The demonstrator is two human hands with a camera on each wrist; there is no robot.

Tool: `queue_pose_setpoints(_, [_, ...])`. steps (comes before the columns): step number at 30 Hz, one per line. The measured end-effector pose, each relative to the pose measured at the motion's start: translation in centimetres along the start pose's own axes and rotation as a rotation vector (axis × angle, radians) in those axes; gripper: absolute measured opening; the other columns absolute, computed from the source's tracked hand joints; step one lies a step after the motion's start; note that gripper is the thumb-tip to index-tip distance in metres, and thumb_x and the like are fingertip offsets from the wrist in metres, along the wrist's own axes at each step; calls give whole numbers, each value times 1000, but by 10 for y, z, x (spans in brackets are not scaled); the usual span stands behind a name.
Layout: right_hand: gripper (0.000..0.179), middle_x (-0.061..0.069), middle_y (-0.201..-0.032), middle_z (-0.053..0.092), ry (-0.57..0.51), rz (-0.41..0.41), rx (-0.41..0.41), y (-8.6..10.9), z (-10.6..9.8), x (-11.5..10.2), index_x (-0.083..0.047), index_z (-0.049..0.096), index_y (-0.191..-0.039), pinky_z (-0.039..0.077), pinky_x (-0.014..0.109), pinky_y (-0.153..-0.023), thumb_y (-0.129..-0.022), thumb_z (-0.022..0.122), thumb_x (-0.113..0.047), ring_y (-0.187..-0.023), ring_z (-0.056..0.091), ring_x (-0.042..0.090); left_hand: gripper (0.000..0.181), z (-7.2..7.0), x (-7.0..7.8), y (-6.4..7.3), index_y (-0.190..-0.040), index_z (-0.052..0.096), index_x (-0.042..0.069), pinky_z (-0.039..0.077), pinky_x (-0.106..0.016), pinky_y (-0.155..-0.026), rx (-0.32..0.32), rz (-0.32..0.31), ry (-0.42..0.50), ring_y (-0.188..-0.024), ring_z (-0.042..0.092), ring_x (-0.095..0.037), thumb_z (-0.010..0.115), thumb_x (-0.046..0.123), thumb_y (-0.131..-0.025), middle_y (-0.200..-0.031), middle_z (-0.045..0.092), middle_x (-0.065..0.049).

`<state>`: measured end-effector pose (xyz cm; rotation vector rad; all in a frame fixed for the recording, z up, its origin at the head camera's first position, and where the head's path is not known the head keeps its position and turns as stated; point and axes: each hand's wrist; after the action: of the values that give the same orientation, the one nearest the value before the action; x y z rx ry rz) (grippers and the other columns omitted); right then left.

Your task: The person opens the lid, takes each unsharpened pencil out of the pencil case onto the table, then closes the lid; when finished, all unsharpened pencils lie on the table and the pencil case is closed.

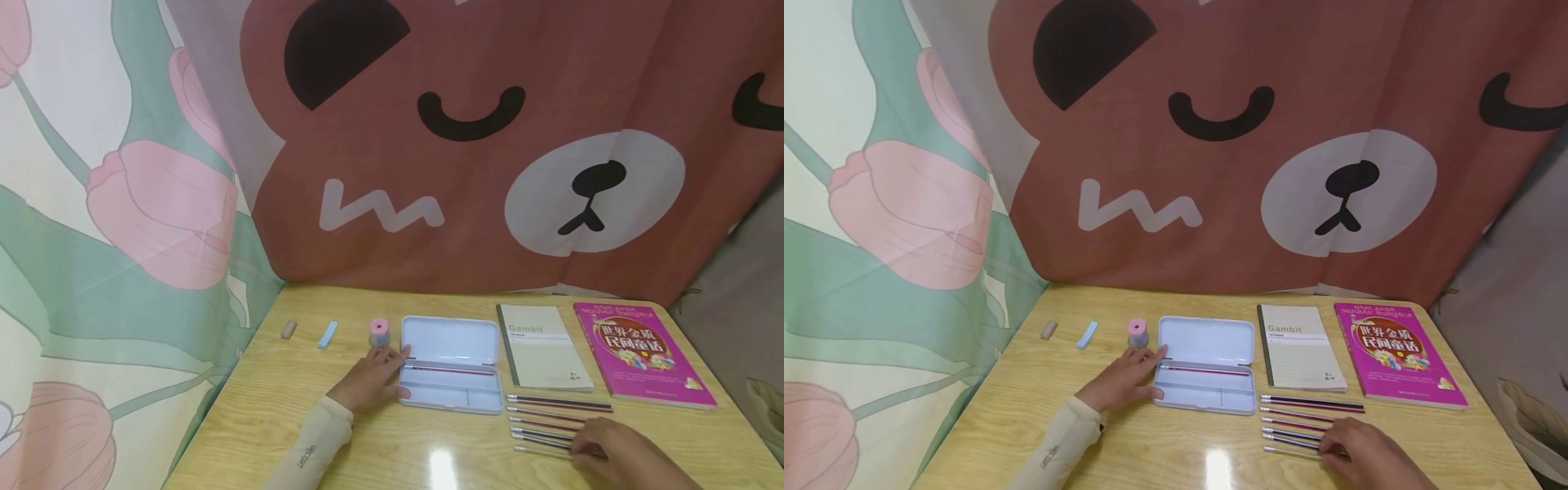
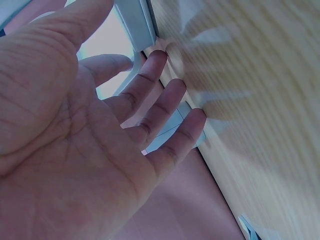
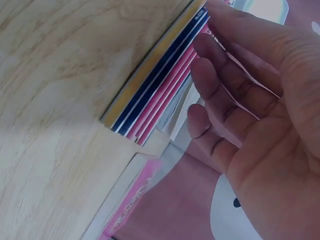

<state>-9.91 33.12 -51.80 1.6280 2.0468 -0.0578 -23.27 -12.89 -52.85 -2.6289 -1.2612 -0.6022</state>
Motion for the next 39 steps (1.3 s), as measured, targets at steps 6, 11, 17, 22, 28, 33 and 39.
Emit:
queue_pose_setpoints(6, [14,-19,-98,67,39,53,58,-10,5,-17,-29,76,-104,61,33,-88,-98,83,-41,-87,55,-2,89,0,0,0,-172,37,7,48,-61,-115,1,-3,-1,-137,50,-33,78,43,-102,-145,58,-12])
queue_pose_setpoints(11, [27,-16,-101,68,-34,106,120,-26,7,-36,-28,77,-111,60,35,-87,-99,80,-52,-91,58,7,89,0,1,0,-172,36,7,47,-61,-116,-1,-8,3,-138,50,-33,77,43,-102,-146,58,-12])
queue_pose_setpoints(17, [19,-20,-101,68,-25,-129,367,-48,15,-54,-27,80,-115,61,29,-83,-102,80,-41,-93,61,-2,89,0,-1,-1,-173,35,9,46,-59,-118,-7,-20,3,-140,48,-32,77,44,-103,-148,57,-11])
queue_pose_setpoints(22, [11,-18,-104,70,48,-335,544,-69,21,-73,-23,80,-111,61,33,-86,-101,83,-26,-97,64,1,89,1,-2,-1,-173,35,9,46,-59,-119,-5,-18,-2,-140,49,-33,77,44,-103,-148,57,-12])
queue_pose_setpoints(28, [24,3,-126,78,114,-441,551,-95,26,-93,-15,79,-124,60,50,-103,-103,81,-24,-119,73,25,89,1,-2,0,-173,36,8,48,-60,-117,3,-6,-17,-138,50,-33,76,45,-103,-147,58,-12])
queue_pose_setpoints(33, [27,3,-129,77,137,-439,467,-110,28,-102,-14,77,-130,58,52,-108,-106,76,-26,-123,71,26,89,1,-1,-1,-173,35,9,47,-60,-118,-2,-19,-15,-140,50,-33,76,45,-103,-148,57,-12])
queue_pose_setpoints(39, [21,1,-125,78,151,-406,447,-120,31,-105,-16,77,-124,56,53,-110,-105,77,-27,-121,71,24,89,1,0,-1,-173,36,9,47,-59,-118,-4,-26,-15,-140,50,-32,77,44,-102,-148,58,-12])
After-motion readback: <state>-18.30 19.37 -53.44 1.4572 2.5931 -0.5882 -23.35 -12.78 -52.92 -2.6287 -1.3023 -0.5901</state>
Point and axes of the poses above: each hand's wrist, its own y-axis away from the middle knuckle, its own z-axis out of the palm, x = y × z
